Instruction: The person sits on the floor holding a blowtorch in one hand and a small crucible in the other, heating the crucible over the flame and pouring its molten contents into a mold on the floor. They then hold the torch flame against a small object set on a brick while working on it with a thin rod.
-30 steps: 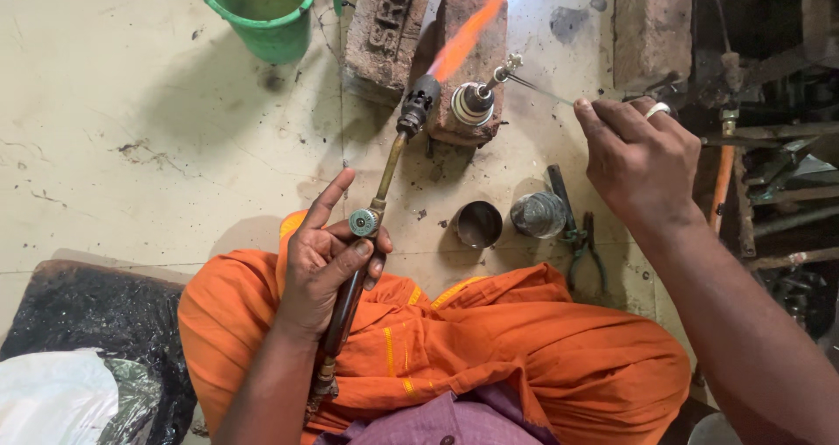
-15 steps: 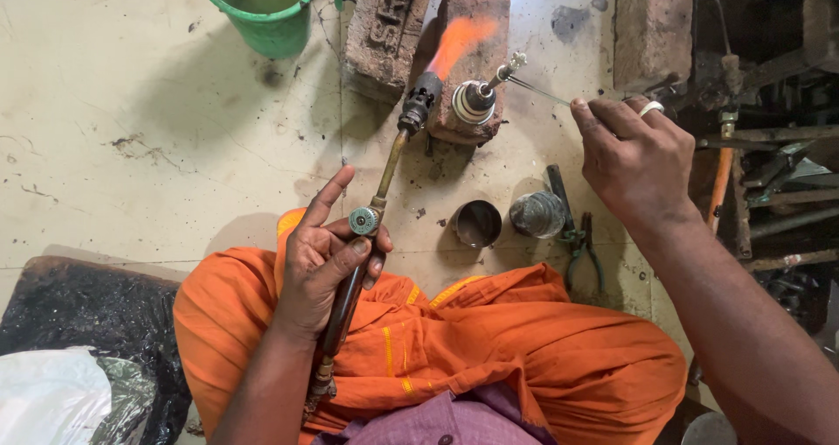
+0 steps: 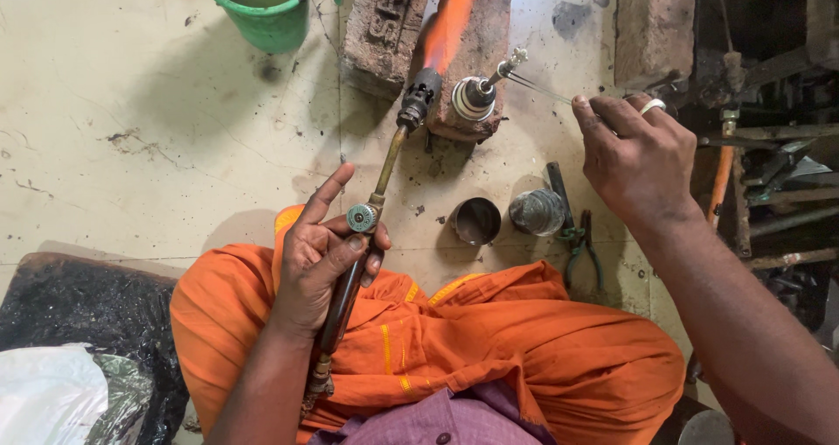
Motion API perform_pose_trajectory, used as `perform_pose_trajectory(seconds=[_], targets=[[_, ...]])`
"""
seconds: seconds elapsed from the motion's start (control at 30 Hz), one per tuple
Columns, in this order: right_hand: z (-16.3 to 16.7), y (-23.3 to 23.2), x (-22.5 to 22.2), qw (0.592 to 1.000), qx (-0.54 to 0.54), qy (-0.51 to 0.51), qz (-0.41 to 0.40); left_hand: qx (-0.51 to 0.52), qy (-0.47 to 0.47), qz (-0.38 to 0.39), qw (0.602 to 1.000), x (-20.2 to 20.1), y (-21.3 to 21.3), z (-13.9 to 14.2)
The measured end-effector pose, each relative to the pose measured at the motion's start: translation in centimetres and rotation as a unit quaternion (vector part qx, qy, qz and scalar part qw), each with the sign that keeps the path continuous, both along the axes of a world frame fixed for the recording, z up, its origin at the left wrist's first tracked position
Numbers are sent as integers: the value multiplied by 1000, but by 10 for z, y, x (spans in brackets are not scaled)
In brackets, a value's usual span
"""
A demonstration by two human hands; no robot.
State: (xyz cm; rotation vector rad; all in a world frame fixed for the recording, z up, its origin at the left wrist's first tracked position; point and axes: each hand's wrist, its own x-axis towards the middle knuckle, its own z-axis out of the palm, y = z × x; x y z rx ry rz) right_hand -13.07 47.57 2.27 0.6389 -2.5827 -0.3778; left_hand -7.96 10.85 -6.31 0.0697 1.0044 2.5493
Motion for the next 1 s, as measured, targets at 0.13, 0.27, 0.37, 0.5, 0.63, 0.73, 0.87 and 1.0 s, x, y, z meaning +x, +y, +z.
perform_pose_trajectory(seconds=[0.13,0.27,0.37,0.5,0.63,0.73,0.87,1.0], targets=[[2,0,0,1000,2,4,10,6,1,-2,1000,0,1,-1],[1,3,-2,1000,13,8,14,8,2,-3,1000,0,1,0],[1,5,-4,1000,22,13,16,-6,-2,-2,1000,-1,0,1],[3,2,-2,999,29,17,15,-9,0,-3,1000,-1,0,1],[6,0,-1,999,21,16,18,-7,1,-3,1000,1,1,-1],[6,-1,6,999,-11,16,29,-29,5,-5,1000,1,2,-2],[-7,-16,45,986,-163,-27,-26,-146,47,-40,987,1,6,-1],[-52,-50,119,944,-266,-139,-133,-203,30,-70,976,3,26,1]])
